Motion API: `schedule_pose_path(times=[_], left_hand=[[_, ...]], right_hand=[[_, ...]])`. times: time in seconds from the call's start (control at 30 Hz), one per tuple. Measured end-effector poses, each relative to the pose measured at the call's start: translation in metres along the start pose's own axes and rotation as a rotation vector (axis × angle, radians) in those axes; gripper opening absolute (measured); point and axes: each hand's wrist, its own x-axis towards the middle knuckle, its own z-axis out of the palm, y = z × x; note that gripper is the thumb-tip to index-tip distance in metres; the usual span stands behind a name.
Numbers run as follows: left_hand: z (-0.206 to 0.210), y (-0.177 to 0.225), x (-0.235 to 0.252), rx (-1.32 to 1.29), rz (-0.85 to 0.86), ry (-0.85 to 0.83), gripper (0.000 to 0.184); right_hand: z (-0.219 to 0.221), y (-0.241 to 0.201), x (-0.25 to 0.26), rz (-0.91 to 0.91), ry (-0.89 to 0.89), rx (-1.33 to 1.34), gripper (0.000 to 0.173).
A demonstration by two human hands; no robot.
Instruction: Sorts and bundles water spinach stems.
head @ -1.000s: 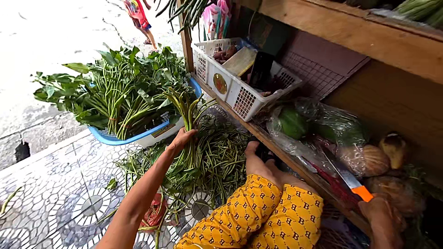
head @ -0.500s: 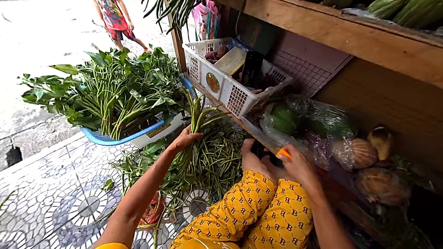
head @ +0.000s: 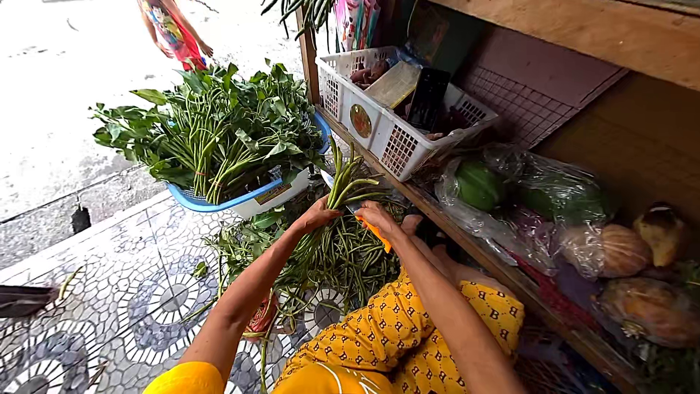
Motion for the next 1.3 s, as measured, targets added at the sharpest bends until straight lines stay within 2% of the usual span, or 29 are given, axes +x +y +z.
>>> schedule_pose_path(times=[0.03, 0.17, 0.3, 0.57, 0.7, 0.9, 1.0, 1.13, 1.3], left_hand=[[0.000, -0.003, 0.001, 0.017, 0.006, -0.006, 0.042], [0.001, -0.014, 0.004, 0.091, -0.015, -0.014, 0.044], [0.004, -0.021, 0.008, 0.239, -0.058, -0.009, 0.047], [0.010, -0.031, 0.018, 0.548, -0.071, 0.008, 0.052], [0.018, -0.029, 0.012, 0.654, -0.163, 0.056, 0.053], [0.030, -0.028, 0.001, 0.829, -0.248, 0.213, 0.058], [0.030, -0.026, -0.002, 0.897, -0.245, 0.259, 0.060], [0.034, -0.027, -0.004, 0.919, -0.213, 0.331, 0.060], [0.031, -0.028, -0.001, 0.908, -0.241, 0.260, 0.061]], right_hand=[[0.003, 0.003, 0.004, 0.000, -0.002, 0.013, 0.035], [0.013, 0.014, 0.015, 0.014, -0.008, 0.078, 0.051], [0.017, 0.020, 0.022, 0.018, -0.001, 0.026, 0.063], [0.030, 0.037, 0.033, -0.005, 0.030, -0.007, 0.077], [0.037, 0.046, 0.039, -0.010, 0.030, -0.053, 0.084], [0.057, 0.051, 0.036, 0.071, 0.013, 0.100, 0.084], [0.061, 0.052, 0.040, 0.037, 0.061, 0.056, 0.084], [0.060, 0.048, 0.034, 0.063, 0.031, 0.049, 0.086], [0.055, 0.045, 0.028, 0.009, -0.022, -0.040, 0.086]])
